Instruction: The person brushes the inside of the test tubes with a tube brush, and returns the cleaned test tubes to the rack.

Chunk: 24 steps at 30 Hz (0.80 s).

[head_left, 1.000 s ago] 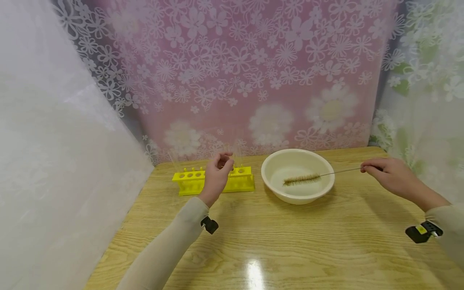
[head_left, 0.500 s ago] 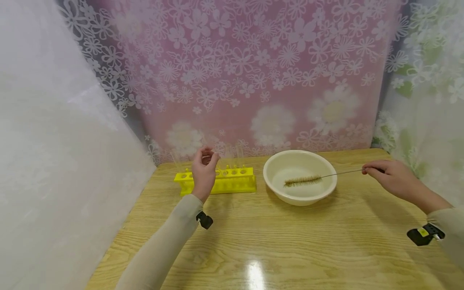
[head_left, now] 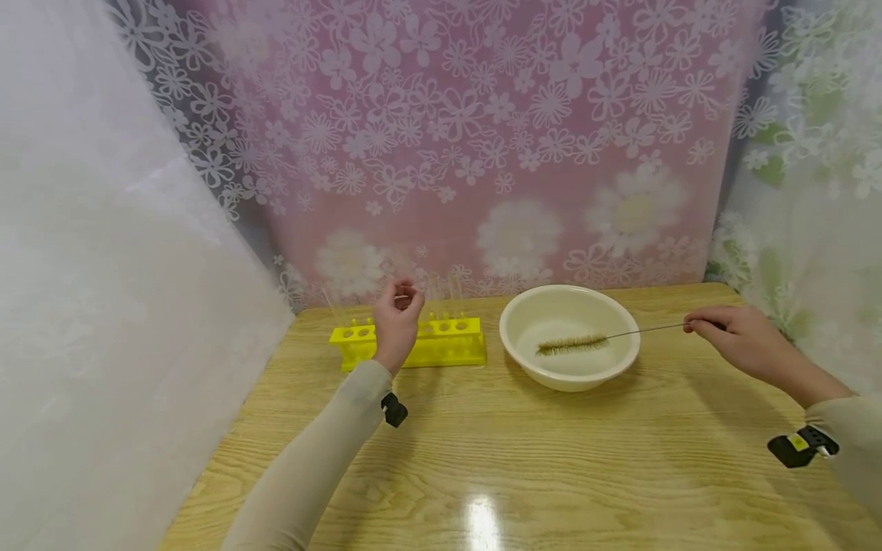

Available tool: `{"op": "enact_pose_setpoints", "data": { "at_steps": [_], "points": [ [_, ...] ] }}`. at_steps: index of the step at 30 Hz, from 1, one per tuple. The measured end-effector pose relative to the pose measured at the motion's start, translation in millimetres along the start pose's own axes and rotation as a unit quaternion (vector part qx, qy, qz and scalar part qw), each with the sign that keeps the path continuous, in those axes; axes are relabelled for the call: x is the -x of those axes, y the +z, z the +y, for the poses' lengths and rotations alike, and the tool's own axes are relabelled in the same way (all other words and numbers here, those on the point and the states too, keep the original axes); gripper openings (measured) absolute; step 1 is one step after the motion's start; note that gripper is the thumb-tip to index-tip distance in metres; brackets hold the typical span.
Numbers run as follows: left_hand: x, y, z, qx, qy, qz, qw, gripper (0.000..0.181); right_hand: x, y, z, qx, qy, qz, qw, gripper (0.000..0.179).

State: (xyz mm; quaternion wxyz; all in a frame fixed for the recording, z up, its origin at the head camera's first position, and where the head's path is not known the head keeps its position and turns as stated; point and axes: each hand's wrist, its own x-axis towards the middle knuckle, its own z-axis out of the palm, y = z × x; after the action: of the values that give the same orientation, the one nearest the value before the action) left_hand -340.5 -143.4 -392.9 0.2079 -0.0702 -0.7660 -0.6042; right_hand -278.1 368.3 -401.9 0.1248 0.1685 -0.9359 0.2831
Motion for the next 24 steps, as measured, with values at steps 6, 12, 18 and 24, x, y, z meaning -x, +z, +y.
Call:
{"op": "enact_pose_setpoints", "data": {
  "at_steps": [6,12,18,24],
  "points": [
    [0.5,2.8,-8.6,-0.025,-0.010,-0.008,0.9996,0.028,0.5,0,-1,-0.005,-0.004,0.002,1.0000,0.029],
    [1.2,3.5,-16.0,-0.055,-0.019,-0.017,0.9982,0.028,0.9,1,-2,-0.005,-0.006,0.006,1.0000,0.028],
    [4.1,2.9,-22.2,-0.091,-0.032,-0.013,0.9952,0.022,-0.1,3,-1,-0.005,-0.006,0.007,0.9999,0.026],
    [6.6,2.0,-32.4,-0.109,-0.034,-0.021,0.9932,0.020,-0.6,4,1,-0.005,-0.004,0.004,1.0000,0.027]
  ]
}}
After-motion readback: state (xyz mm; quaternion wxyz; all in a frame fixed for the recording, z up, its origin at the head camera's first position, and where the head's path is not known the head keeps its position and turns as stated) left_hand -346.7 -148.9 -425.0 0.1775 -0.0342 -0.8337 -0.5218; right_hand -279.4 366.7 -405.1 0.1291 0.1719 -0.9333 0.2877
